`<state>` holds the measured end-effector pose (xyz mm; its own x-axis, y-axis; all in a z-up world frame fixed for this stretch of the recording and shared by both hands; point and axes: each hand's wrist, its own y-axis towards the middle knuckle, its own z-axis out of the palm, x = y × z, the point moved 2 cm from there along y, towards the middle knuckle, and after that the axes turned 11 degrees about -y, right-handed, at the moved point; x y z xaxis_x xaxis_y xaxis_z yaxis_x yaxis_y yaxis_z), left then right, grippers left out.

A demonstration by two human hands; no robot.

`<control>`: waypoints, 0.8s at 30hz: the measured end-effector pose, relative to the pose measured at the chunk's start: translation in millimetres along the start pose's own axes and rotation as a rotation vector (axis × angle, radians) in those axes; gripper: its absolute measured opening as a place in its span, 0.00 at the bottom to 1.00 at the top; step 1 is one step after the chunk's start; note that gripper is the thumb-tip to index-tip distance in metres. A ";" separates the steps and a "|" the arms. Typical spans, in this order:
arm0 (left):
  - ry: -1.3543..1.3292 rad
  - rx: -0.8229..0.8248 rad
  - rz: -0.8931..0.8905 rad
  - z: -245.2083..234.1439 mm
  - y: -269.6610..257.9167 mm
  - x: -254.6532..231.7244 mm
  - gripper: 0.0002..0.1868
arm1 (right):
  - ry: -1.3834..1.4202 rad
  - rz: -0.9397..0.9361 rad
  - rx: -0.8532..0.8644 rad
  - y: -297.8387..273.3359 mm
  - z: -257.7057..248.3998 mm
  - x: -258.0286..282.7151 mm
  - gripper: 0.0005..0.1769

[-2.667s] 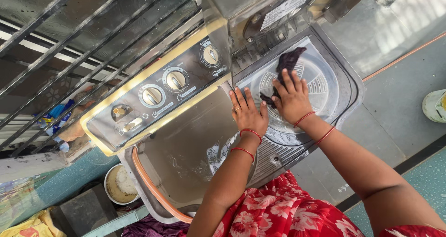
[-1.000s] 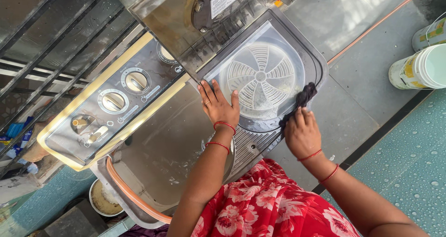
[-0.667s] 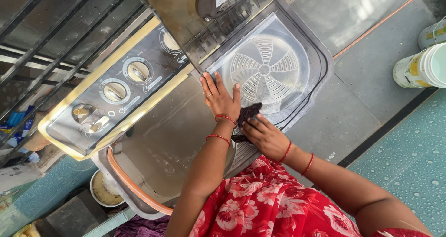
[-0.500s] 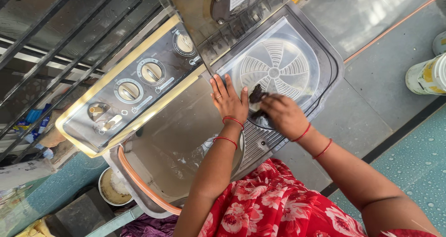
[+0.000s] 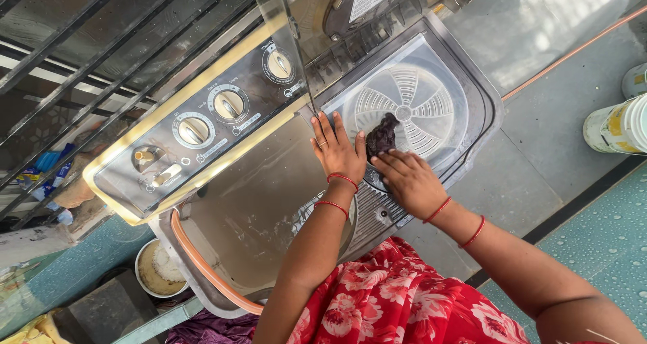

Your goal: The person cleans a washing machine by wiping down the lid, control panel, and spin dryer compartment with a cloth, dipping and rinsing the cloth in the wash tub water.

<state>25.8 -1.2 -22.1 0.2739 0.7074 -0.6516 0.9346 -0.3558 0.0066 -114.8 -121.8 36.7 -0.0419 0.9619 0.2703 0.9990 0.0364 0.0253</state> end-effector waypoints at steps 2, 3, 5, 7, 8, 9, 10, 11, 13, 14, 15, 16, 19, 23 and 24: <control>0.007 0.010 -0.008 -0.1 0.1 -0.7 0.41 | -0.364 0.014 0.033 19.0 0.8 -31.2 0.30; 0.013 0.025 -0.019 -0.1 -0.5 -0.7 0.41 | -0.420 0.086 0.040 29.2 -0.4 -52.5 0.31; 0.025 0.013 -0.012 -0.1 0.3 -1.6 0.41 | -0.403 0.242 0.019 58.8 -5.9 -102.4 0.32; 0.034 -0.001 -0.001 -1.3 1.0 -3.5 0.41 | -0.271 0.400 -0.012 83.7 -11.2 -141.0 0.31; 0.042 0.018 -0.009 -2.3 0.9 -4.4 0.41 | -0.212 0.473 -0.016 90.3 -12.1 -152.4 0.32; 0.050 0.038 -0.018 -3.3 0.7 -5.2 0.41 | -0.211 0.471 -0.019 95.3 -8.0 -153.7 0.32; 0.051 0.034 -0.018 -4.6 2.4 -6.0 0.41 | -0.234 0.477 -0.054 101.4 -3.3 -151.2 0.32; 0.064 0.036 -0.022 -4.6 1.8 -7.3 0.41 | -0.259 0.487 -0.084 102.5 -1.6 -149.0 0.33; 0.072 0.035 -0.022 -5.9 2.4 -9.3 0.41 | -0.320 0.398 -0.103 88.0 5.3 -122.8 0.33; 0.068 0.047 -0.039 -7.6 0.4 -8.8 0.41 | -0.358 0.341 -0.062 78.3 10.1 -101.6 0.33; 0.063 0.063 -0.054 -7.7 -0.7 -9.0 0.40 | -0.397 0.288 -0.019 65.6 14.5 -77.0 0.34; 0.057 0.063 -0.049 -7.1 1.7 -9.4 0.40 | -0.397 0.242 0.007 51.5 17.7 -50.4 0.35; 0.018 0.017 -0.010 -6.4 1.1 -6.8 0.38 | -0.340 0.181 0.062 23.4 14.6 0.3 0.36; 0.021 0.039 -0.025 -4.1 1.1 -4.1 0.34 | -0.322 0.208 0.016 59.8 12.7 -33.4 0.39; 0.028 0.032 -0.018 -3.5 0.9 -4.2 0.34 | -0.312 0.238 -0.015 76.2 14.1 -52.0 0.40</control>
<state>26.3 -2.4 -16.6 0.2636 0.7307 -0.6297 0.9318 -0.3618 -0.0297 -36.3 -165.2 11.0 0.1994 0.9793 -0.0358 0.9799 -0.1991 0.0115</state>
